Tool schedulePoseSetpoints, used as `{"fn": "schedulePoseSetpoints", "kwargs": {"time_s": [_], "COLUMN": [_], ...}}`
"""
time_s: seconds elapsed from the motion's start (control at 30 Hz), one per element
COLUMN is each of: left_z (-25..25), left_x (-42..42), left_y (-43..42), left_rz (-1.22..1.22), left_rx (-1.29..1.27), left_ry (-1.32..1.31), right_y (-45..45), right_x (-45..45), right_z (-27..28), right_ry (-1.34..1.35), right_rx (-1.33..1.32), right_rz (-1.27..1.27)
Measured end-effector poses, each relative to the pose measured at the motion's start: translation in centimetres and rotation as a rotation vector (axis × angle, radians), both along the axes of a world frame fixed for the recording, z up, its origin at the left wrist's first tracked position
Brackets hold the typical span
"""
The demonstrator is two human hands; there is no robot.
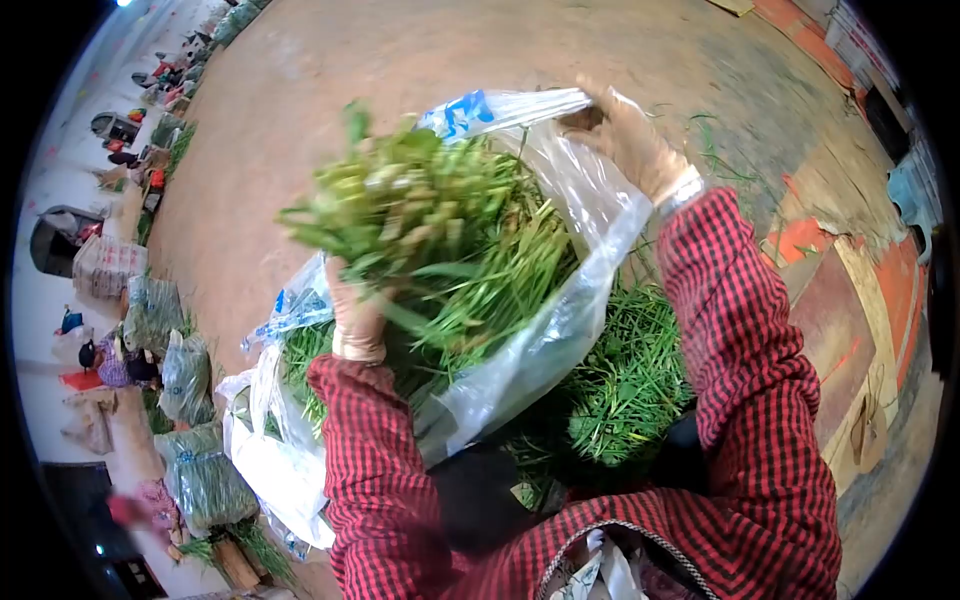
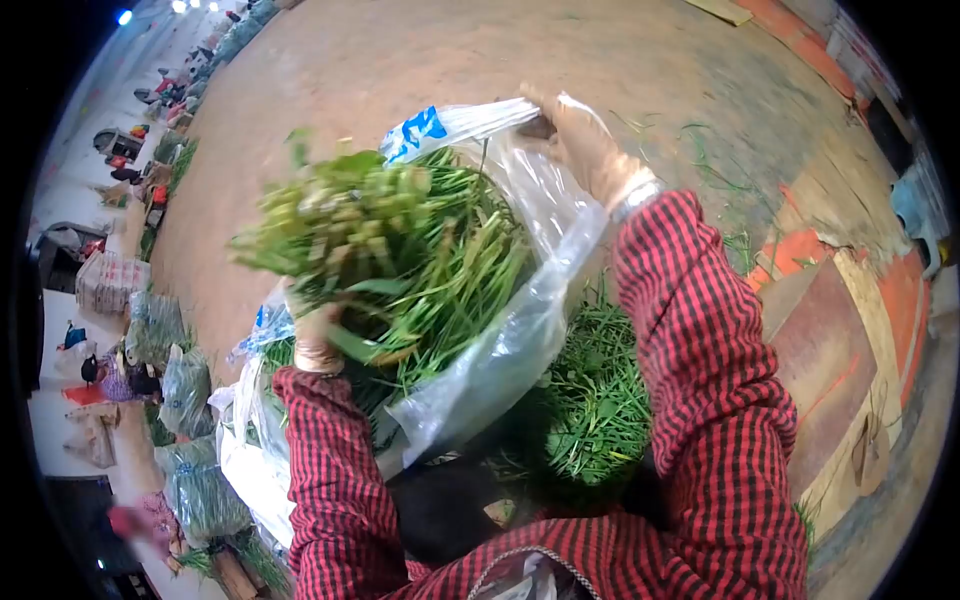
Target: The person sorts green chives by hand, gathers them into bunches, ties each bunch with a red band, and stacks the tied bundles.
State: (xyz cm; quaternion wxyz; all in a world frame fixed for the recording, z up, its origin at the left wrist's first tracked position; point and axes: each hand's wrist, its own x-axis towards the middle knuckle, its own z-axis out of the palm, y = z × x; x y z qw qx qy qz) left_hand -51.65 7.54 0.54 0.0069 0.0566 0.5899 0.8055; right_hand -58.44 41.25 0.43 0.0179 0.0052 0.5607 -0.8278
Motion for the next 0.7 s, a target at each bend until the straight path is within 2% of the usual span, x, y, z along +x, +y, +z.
{"fn": "schedulePoseSetpoints", "kwargs": {"time_s": [0.03,0.1,0.17,0.2,0.23,0.3,0.33,0.37,0.47,0.5,0.53,0.57,0.6,0.63,0.7], "left_z": [0.6,0.7,-1.7,-2.2,-2.3,-1.7,-1.1,-0.9,0.1,0.6,1.2,2.2,3.0,3.8,4.7], "left_x": [0.9,1.8,0.4,0.0,-0.1,-0.2,-0.2,-0.3,-0.1,0.2,0.6,1.1,1.8,2.7,4.0], "left_y": [-0.3,-3.1,-5.1,-5.5,-4.8,-2.0,-0.6,0.0,2.3,2.9,3.6,4.3,5.1,5.9,7.3], "left_rz": [0.074,0.214,0.236,0.231,0.223,0.149,0.099,0.060,-0.034,-0.001,0.060,0.240,0.270,0.299,0.319], "left_rx": [-0.140,-0.354,-0.407,-0.450,-0.414,-0.204,-0.075,-0.115,0.091,-0.177,-0.438,-1.269,-1.308,-1.349,-1.355], "left_ry": [0.149,-0.037,0.049,0.051,0.098,0.204,0.239,0.248,0.077,0.205,0.332,0.695,0.743,0.792,0.786], "right_y": [-0.5,-1.8,-4.0,-4.6,-5.4,-6.9,-7.3,-7.6,-8.4,-8.6,-9.3,-10.0,-10.8,-11.4,-12.2], "right_x": [1.2,1.9,3.5,4.1,4.4,5.0,5.4,5.0,3.6,3.2,3.3,3.6,4.4,4.6,4.9], "right_z": [0.6,0.1,1.7,2.8,2.9,3.2,3.4,3.2,2.1,1.9,2.8,4.1,5.2,5.3,5.2], "right_ry": [-0.040,-0.057,0.254,0.287,0.286,0.364,0.321,0.323,0.124,0.093,0.100,0.105,-0.115,-0.116,0.066], "right_rx": [0.036,-0.042,-0.034,-0.055,-0.051,0.023,0.090,0.095,0.167,0.182,0.038,-0.107,-0.253,-0.253,-0.323], "right_rz": [0.064,0.187,0.104,0.123,0.124,0.048,0.068,0.067,0.063,0.040,0.122,0.204,0.137,0.135,0.158]}}
